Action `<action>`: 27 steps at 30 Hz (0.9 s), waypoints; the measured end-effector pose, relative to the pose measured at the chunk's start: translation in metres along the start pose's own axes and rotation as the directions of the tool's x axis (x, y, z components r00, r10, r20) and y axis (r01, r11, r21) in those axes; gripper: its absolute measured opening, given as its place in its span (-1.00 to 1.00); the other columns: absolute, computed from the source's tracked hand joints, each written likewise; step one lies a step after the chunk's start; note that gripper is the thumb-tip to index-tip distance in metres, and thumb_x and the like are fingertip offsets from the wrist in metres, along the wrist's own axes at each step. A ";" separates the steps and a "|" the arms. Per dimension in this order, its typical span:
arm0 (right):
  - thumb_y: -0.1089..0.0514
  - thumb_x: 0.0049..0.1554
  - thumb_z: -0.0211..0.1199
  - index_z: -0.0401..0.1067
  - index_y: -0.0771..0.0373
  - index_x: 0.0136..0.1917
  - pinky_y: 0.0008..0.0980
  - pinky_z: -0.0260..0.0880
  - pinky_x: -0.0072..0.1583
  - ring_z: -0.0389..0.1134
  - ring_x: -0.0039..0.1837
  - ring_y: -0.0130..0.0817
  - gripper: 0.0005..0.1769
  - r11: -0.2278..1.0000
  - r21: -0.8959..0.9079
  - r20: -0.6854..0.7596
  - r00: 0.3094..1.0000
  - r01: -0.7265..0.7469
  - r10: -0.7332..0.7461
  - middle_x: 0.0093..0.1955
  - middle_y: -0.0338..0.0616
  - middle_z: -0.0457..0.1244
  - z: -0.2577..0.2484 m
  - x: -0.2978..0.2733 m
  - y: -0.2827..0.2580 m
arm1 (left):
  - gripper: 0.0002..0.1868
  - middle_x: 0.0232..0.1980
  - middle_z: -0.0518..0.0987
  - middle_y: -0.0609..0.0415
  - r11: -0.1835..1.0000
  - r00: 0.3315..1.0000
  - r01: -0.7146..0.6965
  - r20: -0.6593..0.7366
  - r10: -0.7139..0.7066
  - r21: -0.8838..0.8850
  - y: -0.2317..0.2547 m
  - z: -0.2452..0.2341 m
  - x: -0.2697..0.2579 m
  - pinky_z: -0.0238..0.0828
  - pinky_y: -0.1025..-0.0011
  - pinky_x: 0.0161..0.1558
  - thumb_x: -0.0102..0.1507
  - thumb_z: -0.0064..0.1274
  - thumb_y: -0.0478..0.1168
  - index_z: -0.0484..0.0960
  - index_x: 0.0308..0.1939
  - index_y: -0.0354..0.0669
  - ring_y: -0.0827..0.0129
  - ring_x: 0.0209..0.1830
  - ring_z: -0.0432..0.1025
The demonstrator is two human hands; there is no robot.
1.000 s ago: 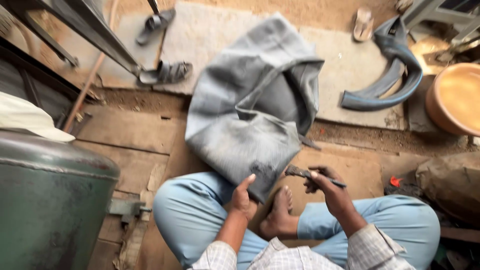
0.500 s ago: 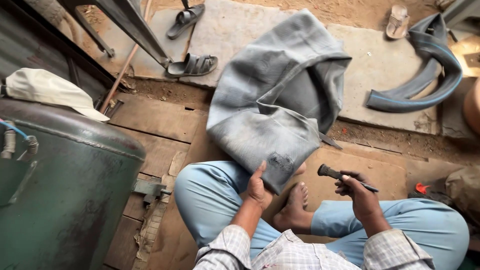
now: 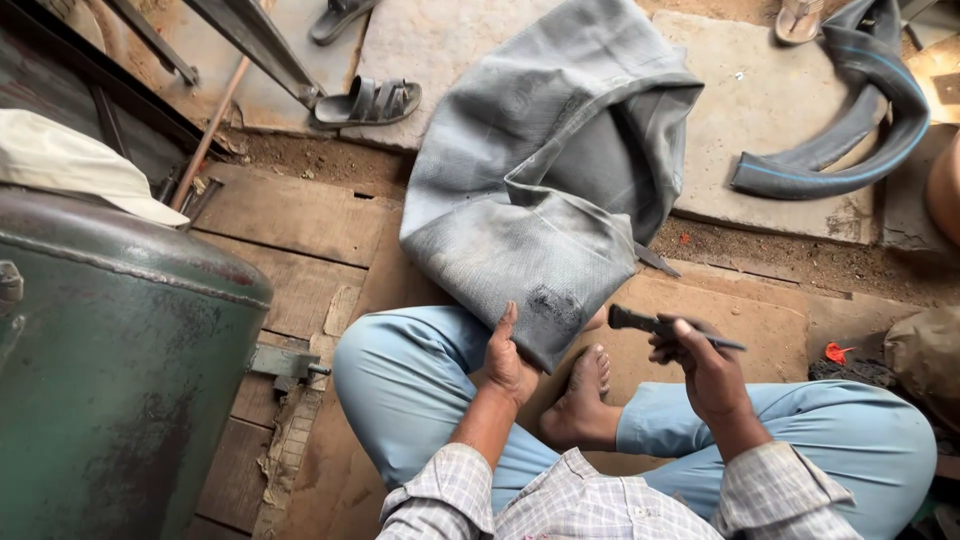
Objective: The person sits cross-legged on the floor and uses a brush to apply dark adhesive from a small tin onto a spot on a rubber inner tube resting in their lap. They continue brushing the spot, then pick up scissors, trim a small green patch, and press the patch onto the adhesive-covered area by hand.
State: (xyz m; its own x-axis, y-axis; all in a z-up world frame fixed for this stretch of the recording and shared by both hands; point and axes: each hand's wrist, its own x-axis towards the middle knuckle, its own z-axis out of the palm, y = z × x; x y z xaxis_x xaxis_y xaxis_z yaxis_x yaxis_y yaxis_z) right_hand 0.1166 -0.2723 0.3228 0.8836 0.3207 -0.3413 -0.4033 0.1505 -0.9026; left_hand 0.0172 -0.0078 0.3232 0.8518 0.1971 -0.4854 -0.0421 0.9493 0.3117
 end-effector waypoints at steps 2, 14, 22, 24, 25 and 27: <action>0.11 0.27 0.12 0.43 0.46 0.21 -0.32 0.45 -0.03 0.45 -0.12 -0.20 -0.61 1.000 0.009 0.021 1.000 0.013 -0.013 -0.09 0.09 0.40 0.017 0.001 -0.008 | -0.17 0.38 0.44 -0.12 1.000 1.000 0.006 -0.006 -0.006 -0.016 -0.002 -0.005 0.003 0.21 0.10 0.43 0.25 0.10 0.16 0.28 0.43 -0.29 0.06 0.40 0.34; 0.19 0.16 0.34 0.51 0.35 0.15 -0.49 0.46 0.00 0.43 -0.04 -0.48 -0.69 0.820 -0.497 0.291 0.945 0.285 -0.152 -0.06 -0.15 0.42 0.125 0.015 -0.050 | -0.33 0.30 0.52 -0.17 0.999 0.997 0.039 0.072 -0.036 -0.037 0.001 -0.017 0.007 0.33 0.09 0.38 0.39 -0.07 0.12 0.38 0.34 -0.40 0.07 0.30 0.44; 0.20 0.14 0.32 0.58 0.31 0.08 -0.49 0.49 0.00 0.45 -0.07 -0.50 -0.76 0.800 -0.579 0.231 0.973 0.158 -0.024 -0.09 -0.16 0.45 0.118 0.031 -0.038 | -0.34 0.28 0.53 -0.18 0.998 0.997 0.050 0.064 -0.047 -0.040 0.006 -0.009 0.003 0.36 0.11 0.37 0.40 -0.09 0.11 0.39 0.33 -0.43 0.07 0.28 0.45; 0.19 0.15 0.31 0.56 0.29 0.09 -0.49 0.50 -0.02 0.46 -0.08 -0.50 -0.75 0.769 -0.622 0.197 0.980 0.148 -0.030 -0.10 -0.17 0.45 0.126 0.025 -0.049 | -0.33 0.28 0.52 -0.19 0.997 0.996 0.063 0.067 -0.059 -0.047 0.003 -0.011 0.004 0.36 0.10 0.36 0.40 -0.09 0.11 0.39 0.33 -0.44 0.07 0.28 0.45; 0.18 0.16 0.30 0.55 0.27 0.11 -0.48 0.51 -0.04 0.47 -0.09 -0.50 -0.75 0.740 -0.658 0.166 0.985 0.143 -0.043 -0.11 -0.18 0.45 0.131 0.023 -0.055 | -0.33 0.28 0.52 -0.20 0.996 0.995 0.070 0.074 -0.067 -0.048 0.003 -0.011 0.005 0.36 0.10 0.36 0.40 -0.09 0.12 0.38 0.32 -0.44 0.06 0.28 0.45; 0.20 0.15 0.31 0.57 0.28 0.10 -0.47 0.48 -0.03 0.44 -0.08 -0.48 -0.75 0.730 -0.659 0.204 0.977 0.184 -0.062 -0.11 -0.15 0.44 0.130 0.023 -0.053 | -0.32 0.28 0.52 -0.20 0.997 0.995 0.071 0.070 -0.068 -0.040 0.006 -0.004 0.001 0.37 0.10 0.36 0.40 -0.09 0.12 0.38 0.33 -0.44 0.06 0.28 0.45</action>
State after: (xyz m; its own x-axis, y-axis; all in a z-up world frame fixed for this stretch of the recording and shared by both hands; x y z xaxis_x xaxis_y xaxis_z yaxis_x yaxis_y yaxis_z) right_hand 0.1276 -0.1509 0.3967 0.8398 0.4944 -0.2241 0.0249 -0.4475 -0.8939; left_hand 0.0159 -0.0011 0.3214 0.8873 0.1142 -0.4468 -0.0020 0.9698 0.2438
